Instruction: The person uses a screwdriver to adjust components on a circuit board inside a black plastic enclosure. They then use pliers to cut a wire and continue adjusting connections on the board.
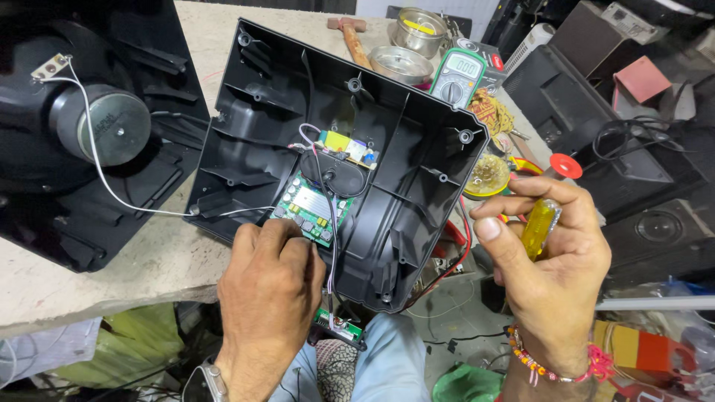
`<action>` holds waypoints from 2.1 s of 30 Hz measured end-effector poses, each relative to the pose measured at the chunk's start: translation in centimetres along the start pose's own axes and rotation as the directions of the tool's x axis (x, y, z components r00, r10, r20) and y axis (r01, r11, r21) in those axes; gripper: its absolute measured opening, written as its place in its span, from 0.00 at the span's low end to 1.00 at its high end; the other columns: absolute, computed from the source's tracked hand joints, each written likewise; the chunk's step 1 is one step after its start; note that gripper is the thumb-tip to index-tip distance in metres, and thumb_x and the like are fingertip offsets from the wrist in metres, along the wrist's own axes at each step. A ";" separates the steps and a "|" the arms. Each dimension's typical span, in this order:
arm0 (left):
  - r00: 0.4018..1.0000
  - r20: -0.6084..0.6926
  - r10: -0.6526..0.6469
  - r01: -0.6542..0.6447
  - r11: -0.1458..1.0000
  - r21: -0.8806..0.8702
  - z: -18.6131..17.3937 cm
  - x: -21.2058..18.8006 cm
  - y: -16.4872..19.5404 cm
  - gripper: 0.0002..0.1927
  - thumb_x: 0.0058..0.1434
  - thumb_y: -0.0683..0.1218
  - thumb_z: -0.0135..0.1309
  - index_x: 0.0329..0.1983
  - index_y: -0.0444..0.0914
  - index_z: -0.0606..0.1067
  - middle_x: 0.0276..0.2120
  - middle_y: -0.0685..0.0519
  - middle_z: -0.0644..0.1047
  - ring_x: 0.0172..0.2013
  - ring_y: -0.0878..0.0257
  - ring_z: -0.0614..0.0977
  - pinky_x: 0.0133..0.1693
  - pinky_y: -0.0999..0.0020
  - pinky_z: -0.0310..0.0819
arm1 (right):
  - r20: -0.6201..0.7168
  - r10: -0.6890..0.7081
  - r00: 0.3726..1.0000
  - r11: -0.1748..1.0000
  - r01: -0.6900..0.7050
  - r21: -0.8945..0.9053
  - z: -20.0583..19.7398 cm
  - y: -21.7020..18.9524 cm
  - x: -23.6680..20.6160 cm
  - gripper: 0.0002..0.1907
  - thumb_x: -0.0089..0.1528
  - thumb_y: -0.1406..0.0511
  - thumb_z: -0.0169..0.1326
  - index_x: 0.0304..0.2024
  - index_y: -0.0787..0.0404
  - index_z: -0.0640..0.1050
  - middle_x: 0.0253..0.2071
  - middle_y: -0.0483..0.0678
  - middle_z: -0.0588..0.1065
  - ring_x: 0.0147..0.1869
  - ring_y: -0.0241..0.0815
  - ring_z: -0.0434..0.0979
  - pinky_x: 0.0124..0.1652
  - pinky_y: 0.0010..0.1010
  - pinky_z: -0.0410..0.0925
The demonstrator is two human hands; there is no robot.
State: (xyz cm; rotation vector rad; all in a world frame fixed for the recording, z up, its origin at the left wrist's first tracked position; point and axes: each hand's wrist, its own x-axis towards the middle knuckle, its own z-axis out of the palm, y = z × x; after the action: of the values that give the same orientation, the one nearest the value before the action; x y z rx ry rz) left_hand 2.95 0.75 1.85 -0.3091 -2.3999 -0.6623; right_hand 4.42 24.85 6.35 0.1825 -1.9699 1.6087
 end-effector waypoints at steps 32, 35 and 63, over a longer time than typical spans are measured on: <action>0.994 -0.103 -0.026 0.024 1.000 -0.019 2.8 0.3 1.5 0.05 0.54 0.39 0.64 0.29 0.36 0.78 0.37 0.55 0.78 0.37 0.55 0.74 0.35 0.60 0.71 | 0.038 0.141 0.989 0.990 -0.141 0.001 -2.7 5.3 0.1 0.24 0.63 0.74 0.60 0.60 0.70 0.71 0.45 0.49 0.79 0.40 0.27 0.73 0.38 0.17 0.66; 0.994 -0.100 -0.034 0.033 0.999 -0.012 2.9 0.4 1.7 0.05 0.54 0.39 0.64 0.29 0.36 0.78 0.37 0.55 0.78 0.37 0.55 0.74 0.35 0.60 0.70 | 0.047 0.152 0.987 0.988 -0.152 0.006 -2.9 5.4 -0.1 0.24 0.62 0.74 0.60 0.60 0.70 0.71 0.45 0.50 0.79 0.41 0.27 0.74 0.38 0.17 0.67; 0.997 -0.049 -0.055 0.051 0.996 -0.068 3.6 0.6 1.5 0.03 0.53 0.38 0.62 0.31 0.33 0.80 0.38 0.52 0.78 0.39 0.54 0.74 0.37 0.61 0.71 | 0.039 -0.120 0.992 0.955 0.105 0.278 -2.8 1.3 -0.3 0.17 0.76 0.64 0.53 0.58 0.64 0.61 0.46 0.66 0.78 0.45 0.49 0.85 0.49 0.35 0.79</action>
State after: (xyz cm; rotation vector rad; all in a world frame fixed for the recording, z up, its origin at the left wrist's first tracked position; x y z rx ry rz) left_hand 1.19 3.97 0.35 -0.2537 -2.3477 -0.7665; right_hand 5.07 27.73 5.37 0.4450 -1.7332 1.8140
